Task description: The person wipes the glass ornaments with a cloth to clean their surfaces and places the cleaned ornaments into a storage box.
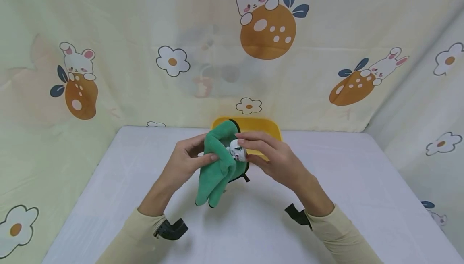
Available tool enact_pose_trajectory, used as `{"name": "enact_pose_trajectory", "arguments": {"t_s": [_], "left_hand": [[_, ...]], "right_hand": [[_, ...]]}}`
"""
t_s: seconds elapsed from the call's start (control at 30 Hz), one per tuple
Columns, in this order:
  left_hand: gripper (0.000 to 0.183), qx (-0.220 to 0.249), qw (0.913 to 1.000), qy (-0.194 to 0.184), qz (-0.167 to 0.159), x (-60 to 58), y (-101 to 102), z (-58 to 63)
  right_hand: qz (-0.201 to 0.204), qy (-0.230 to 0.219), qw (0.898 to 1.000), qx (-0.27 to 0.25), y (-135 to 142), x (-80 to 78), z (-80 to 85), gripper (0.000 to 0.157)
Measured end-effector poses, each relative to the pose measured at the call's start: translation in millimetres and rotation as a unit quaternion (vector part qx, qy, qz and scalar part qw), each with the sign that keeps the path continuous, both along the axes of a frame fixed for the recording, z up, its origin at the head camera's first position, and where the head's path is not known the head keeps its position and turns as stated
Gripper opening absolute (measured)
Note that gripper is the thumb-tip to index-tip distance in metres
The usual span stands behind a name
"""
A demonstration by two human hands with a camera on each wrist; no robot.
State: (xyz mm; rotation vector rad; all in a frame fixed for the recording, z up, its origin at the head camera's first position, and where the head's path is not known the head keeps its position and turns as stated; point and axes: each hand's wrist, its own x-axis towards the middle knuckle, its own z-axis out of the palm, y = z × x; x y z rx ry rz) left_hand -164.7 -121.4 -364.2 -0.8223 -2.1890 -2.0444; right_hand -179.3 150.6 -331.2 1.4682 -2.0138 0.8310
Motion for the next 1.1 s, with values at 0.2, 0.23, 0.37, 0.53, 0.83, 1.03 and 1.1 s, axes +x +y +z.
{"name": "enact_pose_trajectory", "arguments": {"t_s": [0.2, 0.23, 0.37, 0.53, 0.83, 1.03, 1.1], "left_hand": [[0.047, -0.001, 0.9998, 0.016, -0.008, 2.0, 0, 0.2], [0.047, 0.002, 0.9998, 0.019, -0.008, 2.5, 0, 0.5], [0.046, 0.006, 0.9991, 0.041, -0.005, 4.3, 2, 1.7], [0.049, 0.001, 0.9977, 0.068, 0.001, 5.8, 4, 3.0], [0.055, -0.025, 0.9909, 0.129, 0.031, 6.7, 7, 3.3], [0.059, -0.041, 0.9789, 0.193, 0.053, 5.1, 9, 1.6], [0.06, -0.041, 0.976, 0.206, 0.06, 3.9, 10, 0.7]], "right_hand": [[-0.001, -0.02, 1.0, -0.024, 0, 0.0, -2.0, 0.061], [0.001, -0.028, 0.999, -0.029, 0, 0.1, -2.8, 0.061], [0.001, -0.066, 0.997, -0.047, 0, 0.6, -6.0, 0.057], [-0.017, -0.099, 0.993, -0.057, -2, 3.0, -5.5, 0.058], [-0.016, -0.131, 0.988, -0.074, -3, 2.1, -4.3, 0.052], [-0.02, -0.162, 0.984, -0.073, -2, 2.0, -3.0, 0.047], [-0.02, -0.164, 0.984, -0.067, -2, 1.5, -3.2, 0.049]]}}
